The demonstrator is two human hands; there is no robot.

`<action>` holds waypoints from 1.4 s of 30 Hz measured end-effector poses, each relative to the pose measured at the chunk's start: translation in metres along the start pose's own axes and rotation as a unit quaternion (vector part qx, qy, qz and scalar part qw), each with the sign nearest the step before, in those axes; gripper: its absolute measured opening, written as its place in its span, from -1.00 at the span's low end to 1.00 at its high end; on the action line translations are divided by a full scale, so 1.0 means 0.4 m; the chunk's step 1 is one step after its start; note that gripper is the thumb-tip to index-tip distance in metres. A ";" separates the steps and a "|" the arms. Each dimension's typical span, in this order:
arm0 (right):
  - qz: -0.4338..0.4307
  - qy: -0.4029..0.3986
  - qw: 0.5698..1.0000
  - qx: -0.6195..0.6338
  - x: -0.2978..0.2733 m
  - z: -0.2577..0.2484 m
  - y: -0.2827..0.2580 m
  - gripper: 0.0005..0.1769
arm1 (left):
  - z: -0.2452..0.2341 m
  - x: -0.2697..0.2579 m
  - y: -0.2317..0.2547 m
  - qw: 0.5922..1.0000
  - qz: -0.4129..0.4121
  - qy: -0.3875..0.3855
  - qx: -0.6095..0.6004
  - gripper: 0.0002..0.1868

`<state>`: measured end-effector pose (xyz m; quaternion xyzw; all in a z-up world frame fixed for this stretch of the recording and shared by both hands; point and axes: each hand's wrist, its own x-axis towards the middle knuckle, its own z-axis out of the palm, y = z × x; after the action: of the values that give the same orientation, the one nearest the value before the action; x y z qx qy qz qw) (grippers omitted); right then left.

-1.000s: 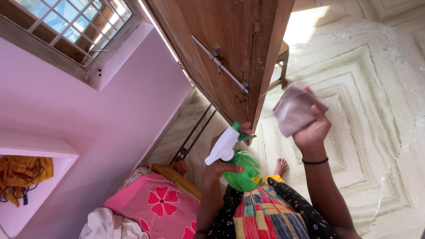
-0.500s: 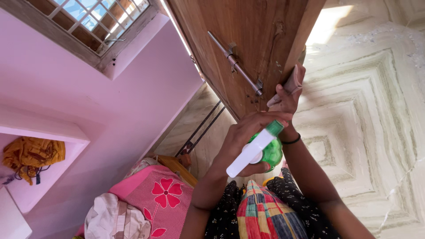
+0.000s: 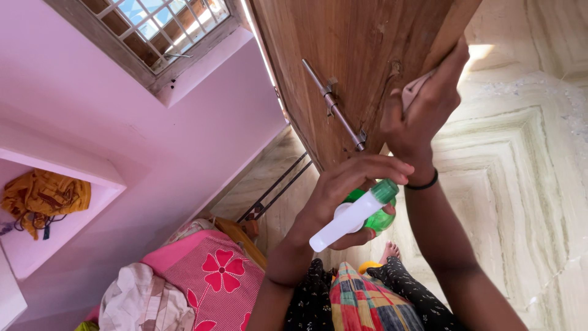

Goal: The person cleans a wooden door and a window frame using a spray bottle and a cloth. They spray the surfaces and wipe them down, moving from the door handle to the window frame.

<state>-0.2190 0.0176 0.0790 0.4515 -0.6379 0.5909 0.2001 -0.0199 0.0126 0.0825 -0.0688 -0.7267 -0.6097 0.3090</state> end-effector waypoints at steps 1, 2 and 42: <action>-0.028 0.010 1.000 0.003 -0.025 0.015 0.007 -0.11 | 0.002 -0.005 0.001 1.000 -0.005 -0.001 -0.004 -0.38; -0.040 0.016 0.999 0.009 -0.046 0.023 0.016 -0.11 | 0.007 -0.007 -0.001 1.000 -0.008 0.001 -0.009 -0.36; 0.208 -0.733 0.641 -0.099 -0.160 0.072 1.059 0.06 | 0.239 0.390 -0.549 0.981 -0.128 -0.021 0.142 -0.14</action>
<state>-0.5223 -0.0323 -0.2207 0.5698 -0.7074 0.0264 -0.4173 -0.2842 0.0038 -0.0261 0.0571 -0.8150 -0.5331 0.2199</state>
